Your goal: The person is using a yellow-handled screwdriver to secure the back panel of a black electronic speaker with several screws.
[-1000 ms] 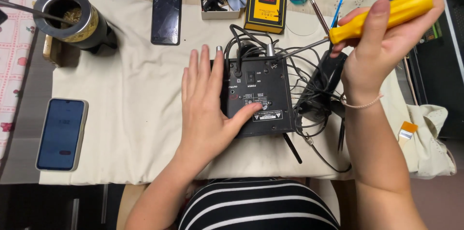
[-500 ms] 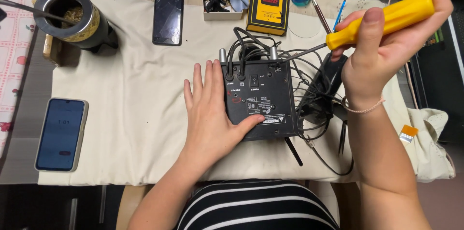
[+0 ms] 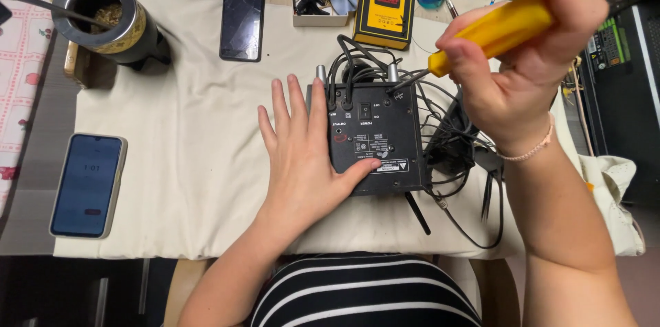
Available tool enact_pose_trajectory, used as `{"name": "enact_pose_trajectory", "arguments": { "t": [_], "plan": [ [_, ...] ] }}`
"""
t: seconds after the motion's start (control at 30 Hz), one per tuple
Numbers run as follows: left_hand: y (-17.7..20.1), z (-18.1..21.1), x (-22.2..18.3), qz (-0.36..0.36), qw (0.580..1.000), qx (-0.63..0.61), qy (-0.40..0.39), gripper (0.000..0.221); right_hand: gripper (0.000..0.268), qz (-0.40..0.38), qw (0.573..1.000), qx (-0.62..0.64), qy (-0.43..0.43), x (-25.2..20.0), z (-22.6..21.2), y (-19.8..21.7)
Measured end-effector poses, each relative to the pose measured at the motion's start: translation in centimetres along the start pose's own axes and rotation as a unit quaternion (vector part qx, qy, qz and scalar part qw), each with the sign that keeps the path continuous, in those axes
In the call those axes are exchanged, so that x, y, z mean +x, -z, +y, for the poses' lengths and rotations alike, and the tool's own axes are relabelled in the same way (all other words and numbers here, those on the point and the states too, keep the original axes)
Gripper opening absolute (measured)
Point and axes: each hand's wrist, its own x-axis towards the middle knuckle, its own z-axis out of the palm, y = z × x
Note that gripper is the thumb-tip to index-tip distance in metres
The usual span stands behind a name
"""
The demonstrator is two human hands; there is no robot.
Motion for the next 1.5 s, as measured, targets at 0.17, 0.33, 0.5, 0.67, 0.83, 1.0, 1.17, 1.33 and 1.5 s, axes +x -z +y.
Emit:
{"name": "enact_pose_trajectory", "arguments": {
  "t": [0.17, 0.33, 0.5, 0.67, 0.83, 1.0, 1.17, 1.33, 1.5],
  "plan": [
    [0.7, 2.5, 4.3, 0.033, 0.995, 0.014, -0.095, 0.096, 0.041, -0.105, 0.994, 0.027, 0.013, 1.6, -1.8, 0.1],
    [-3.4, 5.3, 10.6, 0.022, 0.980, -0.137, -0.142, 0.029, 0.046, -0.156, 0.977, 0.048, -0.137, 1.5, -2.1, 1.8],
    [-5.5, 3.7, 11.8, 0.068, 0.958, -0.211, -0.182, 0.015, 0.048, -0.199, 0.962, -0.021, -0.184, 1.2, -0.4, 4.5],
    [-4.0, 2.5, 12.0, 0.062, 0.921, -0.292, -0.249, 0.007, 0.051, -0.248, 0.953, -0.107, -0.139, 2.3, 0.2, 7.0],
    [-2.7, 1.7, 12.1, 0.021, 0.911, -0.285, -0.297, 0.008, 0.031, -0.223, 0.920, -0.238, -0.216, 4.6, -3.8, 4.7],
    [-1.3, 1.6, 11.2, -0.014, 0.905, -0.305, -0.296, 0.012, 0.025, -0.288, 0.946, -0.072, -0.130, 6.3, -4.7, 4.4],
    [-1.6, 1.2, 11.0, -0.039, 0.907, -0.302, -0.291, 0.013, 0.045, -0.228, 0.964, -0.004, -0.136, 4.9, -3.8, 3.4],
    [-1.1, 1.2, 10.7, -0.053, 0.921, -0.262, -0.285, 0.010, 0.037, -0.122, 0.977, -0.113, -0.136, 3.3, -2.1, 2.5],
    [-0.9, 1.2, 10.6, -0.057, 0.922, -0.263, -0.278, 0.006, 0.035, -0.150, 0.974, 0.042, -0.163, 3.0, -2.5, 1.2]
  ]
}}
